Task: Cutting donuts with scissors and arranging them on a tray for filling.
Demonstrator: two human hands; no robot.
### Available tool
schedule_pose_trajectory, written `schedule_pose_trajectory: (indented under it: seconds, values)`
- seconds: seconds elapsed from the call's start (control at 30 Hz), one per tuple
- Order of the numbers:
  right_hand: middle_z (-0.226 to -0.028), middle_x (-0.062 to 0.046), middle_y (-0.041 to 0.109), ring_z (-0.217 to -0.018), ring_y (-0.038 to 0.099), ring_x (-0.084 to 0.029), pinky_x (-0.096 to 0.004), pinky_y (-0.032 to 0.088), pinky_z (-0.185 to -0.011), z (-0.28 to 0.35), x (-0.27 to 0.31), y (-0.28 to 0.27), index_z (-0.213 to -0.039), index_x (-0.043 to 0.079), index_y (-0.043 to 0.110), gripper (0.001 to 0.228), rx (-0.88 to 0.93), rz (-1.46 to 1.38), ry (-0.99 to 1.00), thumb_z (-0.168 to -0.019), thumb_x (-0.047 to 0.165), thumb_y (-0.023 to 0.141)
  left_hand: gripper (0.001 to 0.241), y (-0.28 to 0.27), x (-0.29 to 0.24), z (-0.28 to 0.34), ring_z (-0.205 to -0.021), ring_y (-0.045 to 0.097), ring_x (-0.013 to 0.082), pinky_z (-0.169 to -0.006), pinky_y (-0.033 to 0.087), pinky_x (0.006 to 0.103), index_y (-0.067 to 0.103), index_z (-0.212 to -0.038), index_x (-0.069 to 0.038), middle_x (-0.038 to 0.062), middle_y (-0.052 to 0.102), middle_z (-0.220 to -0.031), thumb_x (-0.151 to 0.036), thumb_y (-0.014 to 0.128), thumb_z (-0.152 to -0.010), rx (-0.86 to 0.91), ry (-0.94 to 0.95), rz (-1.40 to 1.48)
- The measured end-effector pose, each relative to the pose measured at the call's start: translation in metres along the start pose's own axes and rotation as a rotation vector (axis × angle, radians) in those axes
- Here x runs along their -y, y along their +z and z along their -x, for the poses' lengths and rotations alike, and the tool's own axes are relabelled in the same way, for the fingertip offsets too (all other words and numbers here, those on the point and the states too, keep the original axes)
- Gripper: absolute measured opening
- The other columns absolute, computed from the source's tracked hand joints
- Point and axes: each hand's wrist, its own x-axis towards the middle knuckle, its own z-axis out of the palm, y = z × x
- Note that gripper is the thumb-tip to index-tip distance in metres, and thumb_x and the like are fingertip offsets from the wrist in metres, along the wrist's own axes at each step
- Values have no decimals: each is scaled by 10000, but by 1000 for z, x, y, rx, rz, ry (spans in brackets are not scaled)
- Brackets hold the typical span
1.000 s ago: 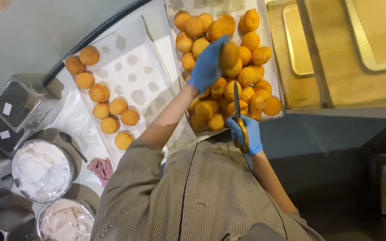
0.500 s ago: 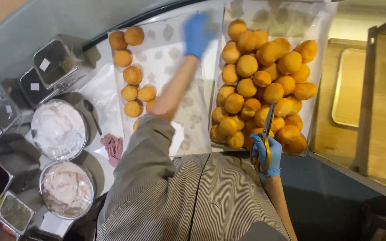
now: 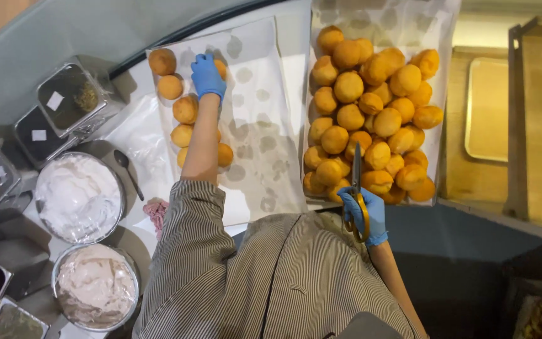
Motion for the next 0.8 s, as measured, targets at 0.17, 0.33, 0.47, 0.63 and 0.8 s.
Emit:
schedule_pose_trajectory:
  seconds: [0.17,0.33,0.47,0.63,0.8]
  values:
    - [-656,-17,641,-519,564,-82,-241,465,-481,16,-17,2,-1024,-4,747,213,-3,59,-3,-929,184,716,653,9,-34,61,-1133,558,424,-975,514,495,546,-1265,-119,173,561,-1225,-94,869,-698,-42,33,382]
    - [-833,-10,644,-711,585,-82,-259,535,-672,27,-9,2,-1320,39,631,405,254,86,-59,-936,159,679,916,-85,-156,189,-1301,577,232,-1033,559,394,479,-1462,-110,63,547,-1437,-161,982,-698,172,260,1231]
    - [-940,-22,622,-818,559,-90,-246,507,-781,35,5,7,-1352,16,623,451,309,216,-170,-923,131,704,889,-156,-208,239,-1339,562,232,-1109,538,403,455,-1484,-95,62,518,-1477,-102,953,-748,232,393,1366]
    - [-936,-20,572,-835,517,-107,-248,481,-785,42,-1,6,-1382,13,603,477,413,42,-171,-932,135,703,846,-206,-229,259,-1389,544,240,-1186,505,402,460,-1498,-90,73,505,-1504,-43,920,-790,238,558,1379]
    - [-949,-20,608,-842,565,-102,-249,511,-807,48,-1,0,-1396,8,587,482,377,15,-212,-948,164,672,793,-187,-241,289,-1362,584,232,-1179,500,378,496,-1478,-87,78,567,-1455,-59,910,-802,193,667,1235]
